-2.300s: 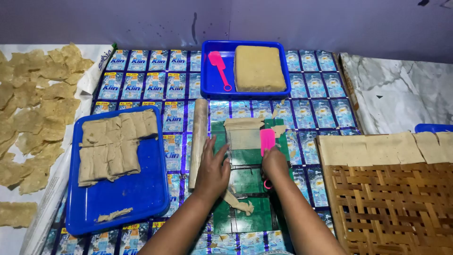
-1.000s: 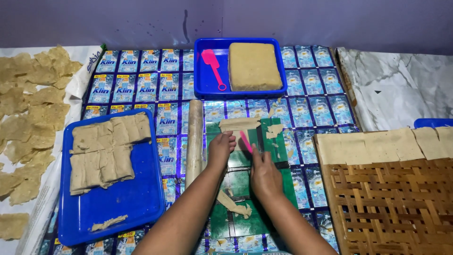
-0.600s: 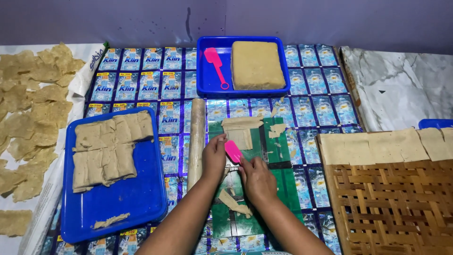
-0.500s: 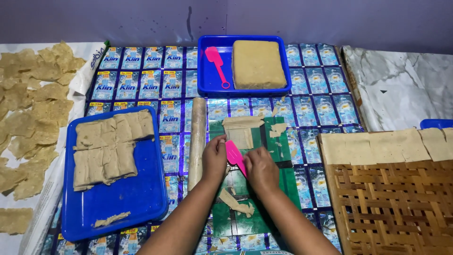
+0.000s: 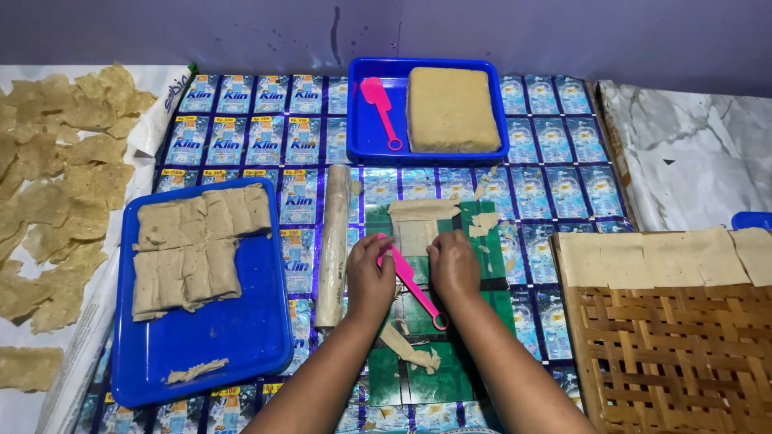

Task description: Rolling out thin sheets of dough and cutting them into squares to prepare for cracker production.

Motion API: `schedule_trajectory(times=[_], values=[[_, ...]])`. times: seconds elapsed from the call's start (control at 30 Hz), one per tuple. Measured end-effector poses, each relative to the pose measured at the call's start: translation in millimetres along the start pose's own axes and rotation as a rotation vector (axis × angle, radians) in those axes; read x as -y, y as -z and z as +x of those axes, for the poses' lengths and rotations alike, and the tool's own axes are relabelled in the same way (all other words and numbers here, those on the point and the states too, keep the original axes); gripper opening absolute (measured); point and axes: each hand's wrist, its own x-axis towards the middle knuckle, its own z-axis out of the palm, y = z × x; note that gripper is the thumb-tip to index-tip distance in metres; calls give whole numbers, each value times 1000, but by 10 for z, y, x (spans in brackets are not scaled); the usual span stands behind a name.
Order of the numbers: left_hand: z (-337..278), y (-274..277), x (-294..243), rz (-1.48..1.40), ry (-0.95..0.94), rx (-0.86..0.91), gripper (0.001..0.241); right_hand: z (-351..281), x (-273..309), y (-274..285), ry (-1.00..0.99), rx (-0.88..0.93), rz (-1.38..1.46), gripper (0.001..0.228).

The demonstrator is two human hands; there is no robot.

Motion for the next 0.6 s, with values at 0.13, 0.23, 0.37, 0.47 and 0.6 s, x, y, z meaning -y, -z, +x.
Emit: schedule_trajectory(times=[0.13, 0.23, 0.37, 0.47, 0.6], values=[[-62, 15, -12, -5, -40, -9, 29, 11, -18, 4, 27, -10, -31, 16], [-74, 7, 73, 0, -78, -8, 32, 21, -8, 13, 26, 11, -21, 15], [-96, 16, 78, 6, -106, -4, 32, 16, 6, -5, 34, 0, -35, 18], [-106, 19, 77, 17, -128, -12, 33, 34, -13, -26, 36, -8, -44, 18], [-110, 19, 87, 29, -129, -9, 34, 56, -56, -30, 1, -3, 7, 19]])
